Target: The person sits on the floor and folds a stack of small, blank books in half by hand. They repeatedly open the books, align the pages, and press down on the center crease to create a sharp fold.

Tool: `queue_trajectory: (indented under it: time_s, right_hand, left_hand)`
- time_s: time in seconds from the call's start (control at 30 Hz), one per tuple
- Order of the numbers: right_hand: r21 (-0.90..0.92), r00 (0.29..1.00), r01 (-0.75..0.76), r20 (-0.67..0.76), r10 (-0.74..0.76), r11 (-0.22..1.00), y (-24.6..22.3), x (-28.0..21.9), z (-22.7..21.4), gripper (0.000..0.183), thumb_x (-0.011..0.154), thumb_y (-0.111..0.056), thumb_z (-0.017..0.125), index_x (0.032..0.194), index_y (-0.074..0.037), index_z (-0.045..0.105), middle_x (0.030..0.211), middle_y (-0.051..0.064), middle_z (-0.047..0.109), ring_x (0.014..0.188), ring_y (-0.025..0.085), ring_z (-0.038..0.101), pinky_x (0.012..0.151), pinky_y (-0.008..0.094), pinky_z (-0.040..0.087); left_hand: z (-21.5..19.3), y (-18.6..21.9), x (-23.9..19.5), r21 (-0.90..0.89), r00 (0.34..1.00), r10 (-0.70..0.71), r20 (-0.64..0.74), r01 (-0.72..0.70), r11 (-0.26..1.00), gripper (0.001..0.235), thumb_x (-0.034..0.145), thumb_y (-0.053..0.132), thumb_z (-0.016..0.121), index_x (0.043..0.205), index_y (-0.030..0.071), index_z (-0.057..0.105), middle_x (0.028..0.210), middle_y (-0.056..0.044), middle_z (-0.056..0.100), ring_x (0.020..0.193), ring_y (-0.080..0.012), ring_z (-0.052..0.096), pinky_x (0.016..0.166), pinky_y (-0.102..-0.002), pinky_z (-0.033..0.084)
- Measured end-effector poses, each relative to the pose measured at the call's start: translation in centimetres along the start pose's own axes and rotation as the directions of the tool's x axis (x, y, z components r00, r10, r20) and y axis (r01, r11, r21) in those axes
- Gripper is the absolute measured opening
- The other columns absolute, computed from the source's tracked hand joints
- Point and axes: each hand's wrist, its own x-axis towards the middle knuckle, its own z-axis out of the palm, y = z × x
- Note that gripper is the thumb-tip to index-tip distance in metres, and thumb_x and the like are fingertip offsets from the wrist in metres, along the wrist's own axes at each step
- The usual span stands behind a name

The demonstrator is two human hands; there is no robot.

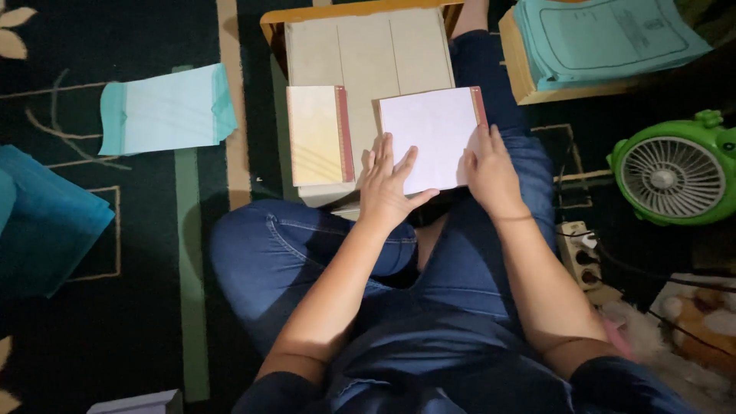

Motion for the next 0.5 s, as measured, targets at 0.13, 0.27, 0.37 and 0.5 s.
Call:
queue_trajectory:
  time_s: [0.13,0.27,0.37,0.5]
  right_hand:
    - [-0.233,0.965,0.247,-0.032,-0.261,0.941,-3.4,0.0,-1.5,0.054,0.099,-0.008,0.058,0.152,0.005,0.053,0.16,0.031,0.04,0.148,0.048,0.036,0.116,0.063,0.028]
    - [-0.163,0.879,0.476,0.125,-0.461,0.864,-3.4,3.2,1.0,0.061,0.097,-0.007,0.048,0.157,-0.003,0.044,0.162,0.021,0.042,0.15,0.037,0.038,0.121,0.049,0.03]
    - [-0.193,0.86,0.5,0.221,-0.46,0.844,-3.6,4.9,1.3,0.064,0.099,-0.015,0.046,0.162,-0.006,0.035,0.168,0.016,0.033,0.155,0.031,0.03,0.124,0.046,0.024]
    - [-0.193,0.851,0.507,0.264,-0.453,0.84,-3.6,4.0,0.8,0.063,0.101,-0.014,0.045,0.162,-0.005,0.033,0.168,0.017,0.032,0.155,0.031,0.029,0.124,0.045,0.024]
  left_hand:
    - [0.3,-0.2,0.1,0.025,1.0,-0.002,0.013,0.002,1.0,0.095,0.075,0.073,0.076,0.149,0.018,0.055,0.163,-0.031,0.028,0.153,-0.041,0.032,0.127,-0.056,0.021]
    - [1.2,-0.6,0.0,0.063,1.0,0.008,-0.022,-0.007,0.998,0.095,0.074,0.075,0.075,0.149,0.02,0.054,0.163,-0.029,0.028,0.153,-0.0399,0.034,0.126,-0.055,0.022]
    - [1.7,-0.8,0.0,0.085,0.998,0.02,-0.062,-0.015,0.996,0.095,0.072,0.076,0.075,0.147,0.021,0.056,0.162,-0.028,0.031,0.151,-0.0403,0.037,0.126,-0.054,0.024]
    - [2.3,-1.2,0.0,0.08,0.997,0.006,-0.076,0.0,0.997,0.097,0.069,0.078,0.074,0.147,0.023,0.057,0.161,-0.028,0.033,0.151,-0.04,0.038,0.126,-0.054,0.023]
